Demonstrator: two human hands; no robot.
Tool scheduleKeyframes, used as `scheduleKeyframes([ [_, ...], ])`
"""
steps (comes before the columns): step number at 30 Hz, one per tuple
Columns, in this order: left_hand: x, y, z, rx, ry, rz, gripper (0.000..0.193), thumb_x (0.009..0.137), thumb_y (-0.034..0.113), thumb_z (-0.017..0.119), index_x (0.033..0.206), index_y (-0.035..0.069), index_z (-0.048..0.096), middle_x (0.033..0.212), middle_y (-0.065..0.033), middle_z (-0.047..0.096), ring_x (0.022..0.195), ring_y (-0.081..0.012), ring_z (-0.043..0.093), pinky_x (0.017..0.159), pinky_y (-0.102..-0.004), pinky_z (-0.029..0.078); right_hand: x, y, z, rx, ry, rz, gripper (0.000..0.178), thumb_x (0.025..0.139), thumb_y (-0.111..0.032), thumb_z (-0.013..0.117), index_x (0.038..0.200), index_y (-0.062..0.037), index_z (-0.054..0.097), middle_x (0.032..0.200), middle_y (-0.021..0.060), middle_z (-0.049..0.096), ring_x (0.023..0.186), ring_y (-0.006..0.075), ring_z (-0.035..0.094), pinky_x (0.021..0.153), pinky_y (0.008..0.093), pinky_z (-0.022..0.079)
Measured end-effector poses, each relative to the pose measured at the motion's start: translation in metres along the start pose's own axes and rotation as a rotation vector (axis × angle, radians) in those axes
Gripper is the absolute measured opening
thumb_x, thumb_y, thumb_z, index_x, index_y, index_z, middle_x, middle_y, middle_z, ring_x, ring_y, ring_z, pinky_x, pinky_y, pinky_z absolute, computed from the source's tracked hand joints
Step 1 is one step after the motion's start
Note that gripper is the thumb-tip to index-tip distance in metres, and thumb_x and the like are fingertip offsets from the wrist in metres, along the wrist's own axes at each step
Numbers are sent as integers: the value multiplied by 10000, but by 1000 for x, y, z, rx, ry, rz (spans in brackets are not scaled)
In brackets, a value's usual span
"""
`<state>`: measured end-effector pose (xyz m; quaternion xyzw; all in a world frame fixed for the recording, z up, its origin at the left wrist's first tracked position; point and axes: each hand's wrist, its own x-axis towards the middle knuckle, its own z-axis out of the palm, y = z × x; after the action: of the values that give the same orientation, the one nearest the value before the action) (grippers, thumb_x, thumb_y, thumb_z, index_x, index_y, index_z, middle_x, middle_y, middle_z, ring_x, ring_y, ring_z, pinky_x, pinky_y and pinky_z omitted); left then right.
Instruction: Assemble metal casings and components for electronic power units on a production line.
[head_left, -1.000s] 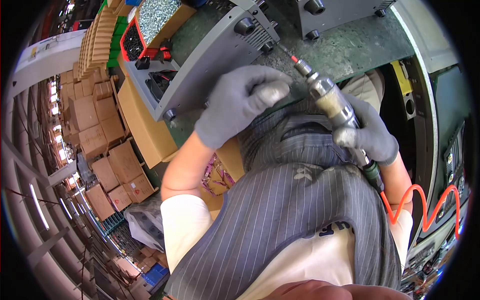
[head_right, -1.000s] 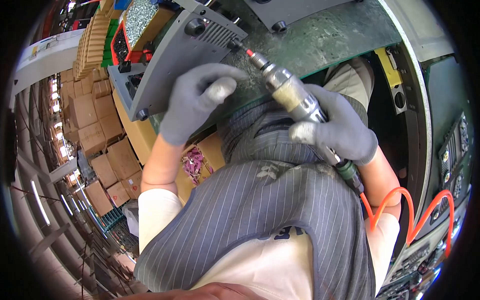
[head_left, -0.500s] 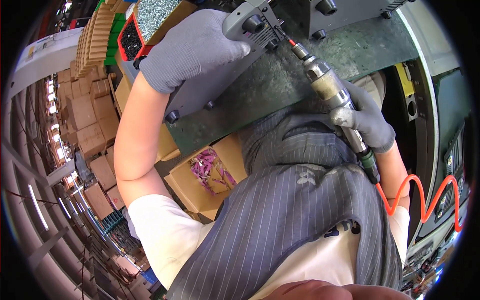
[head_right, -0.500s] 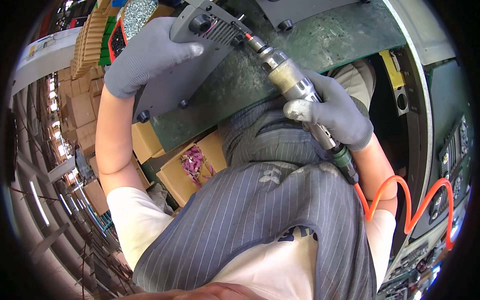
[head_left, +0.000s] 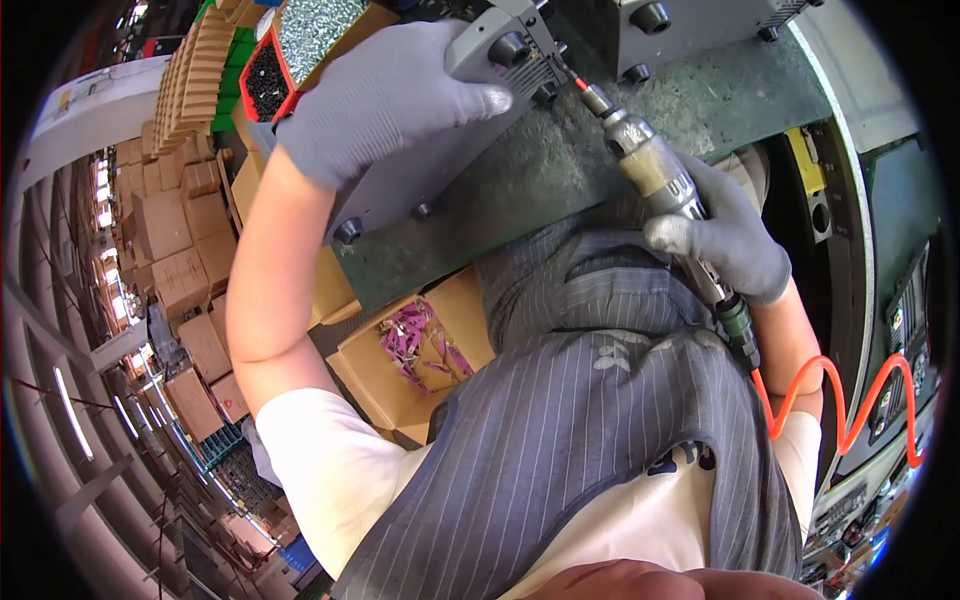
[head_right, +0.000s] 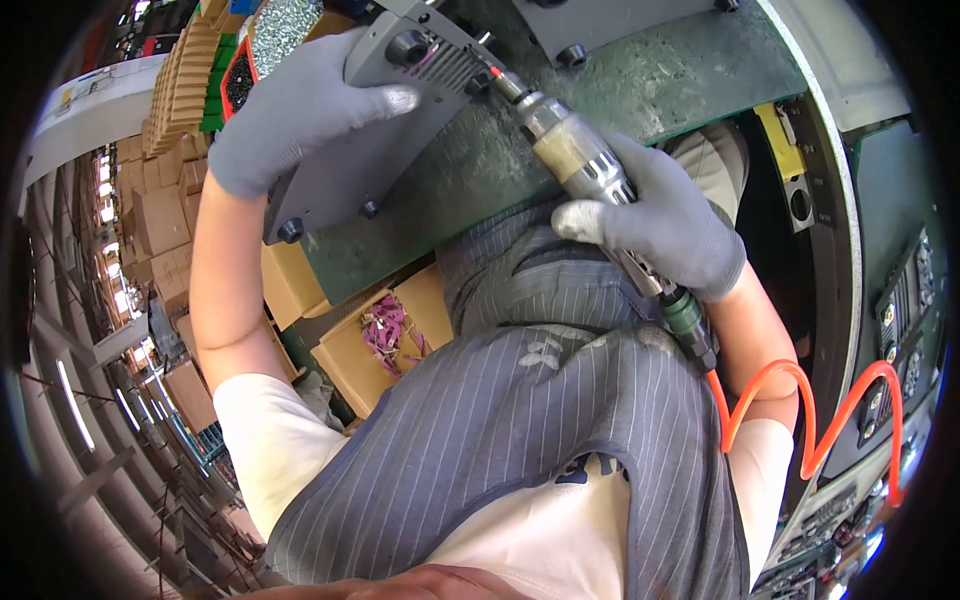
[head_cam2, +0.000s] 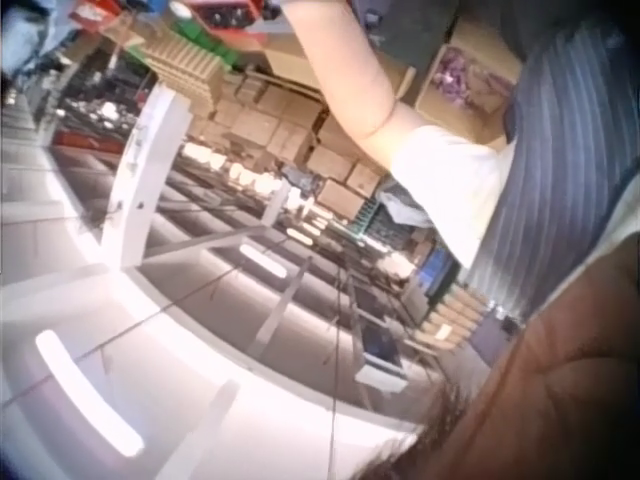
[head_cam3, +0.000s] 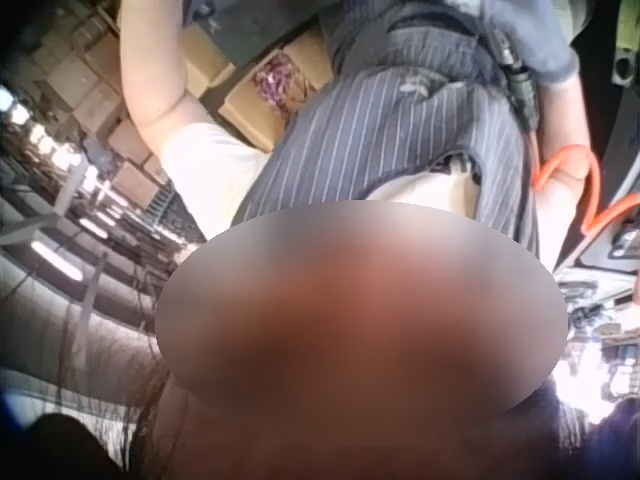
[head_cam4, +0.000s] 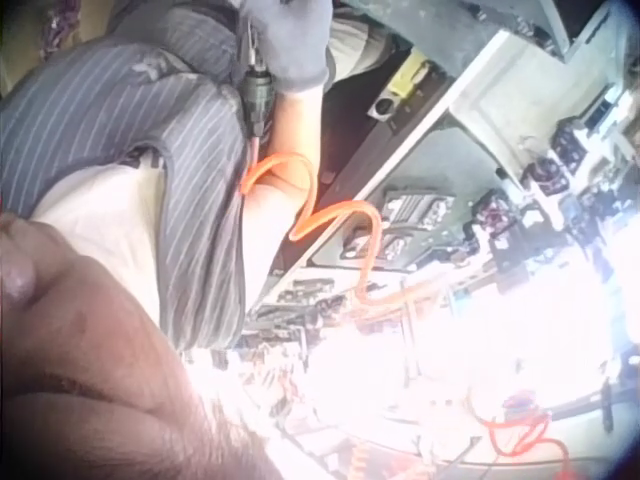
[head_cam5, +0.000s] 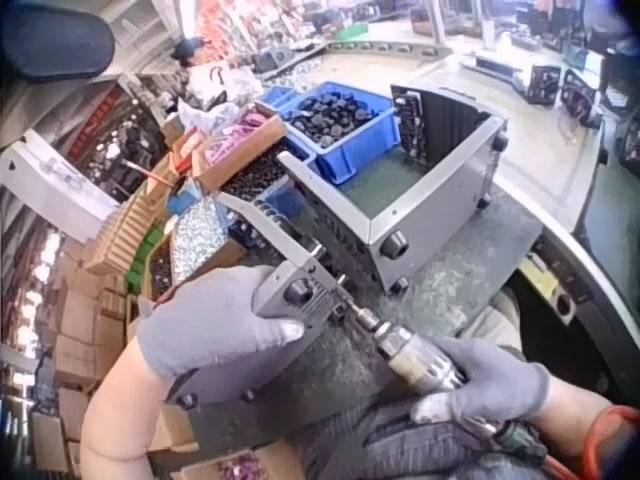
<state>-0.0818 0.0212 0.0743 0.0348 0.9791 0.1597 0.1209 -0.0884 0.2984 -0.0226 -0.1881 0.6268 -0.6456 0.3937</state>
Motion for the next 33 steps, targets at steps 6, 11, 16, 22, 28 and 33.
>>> scheduleKeyframes([
  [6,-49,36,25,-882,36,-8,413,820,369,558,1038,19,525,707,29,461,585,-66,426,534,-198,356,-24,14,-18,-97,-17,65,672,650,-301,814,1172,3,521,961,43,584,866,134,528,813,280,421],
  [11,-35,-10,128,-2124,-136,-461,381,913,93,395,1278,-14,414,956,-66,540,727,-105,471,610,-233,449,-28,17,-15,-47,-50,80,712,633,-296,827,1191,8,507,984,57,578,893,146,525,836,289,413],
  [16,-28,-24,162,-2439,-348,-8,360,953,140,391,1273,-23,421,946,-65,536,722,-87,463,609,-214,448,-30,17,-17,-35,-79,79,727,640,-295,823,1210,15,493,1007,64,574,911,144,521,849,287,407],
  [22,-24,2,150,-2089,0,-343,363,948,162,432,1270,-5,437,971,-58,547,719,-83,467,618,-211,448,-33,17,-10,-38,-113,105,751,629,-306,824,1218,16,488,1015,61,575,921,136,513,856,290,411],
  [28,-27,2,147,-2005,175,-367,268,917,109,493,1168,25,538,917,-35,586,708,-74,507,585,-186,428,-32,15,-5,-44,-178,117,751,632,-288,812,1233,19,482,1024,67,581,934,142,522,862,297,417],
  [33,-28,-3,151,-2226,-4,-256,264,952,204,479,1119,1,495,756,8,521,556,-38,384,443,-157,336,-29,16,-2,-36,-191,117,742,633,-290,801,1228,24,488,1026,77,584,937,153,531,864,302,421],
])
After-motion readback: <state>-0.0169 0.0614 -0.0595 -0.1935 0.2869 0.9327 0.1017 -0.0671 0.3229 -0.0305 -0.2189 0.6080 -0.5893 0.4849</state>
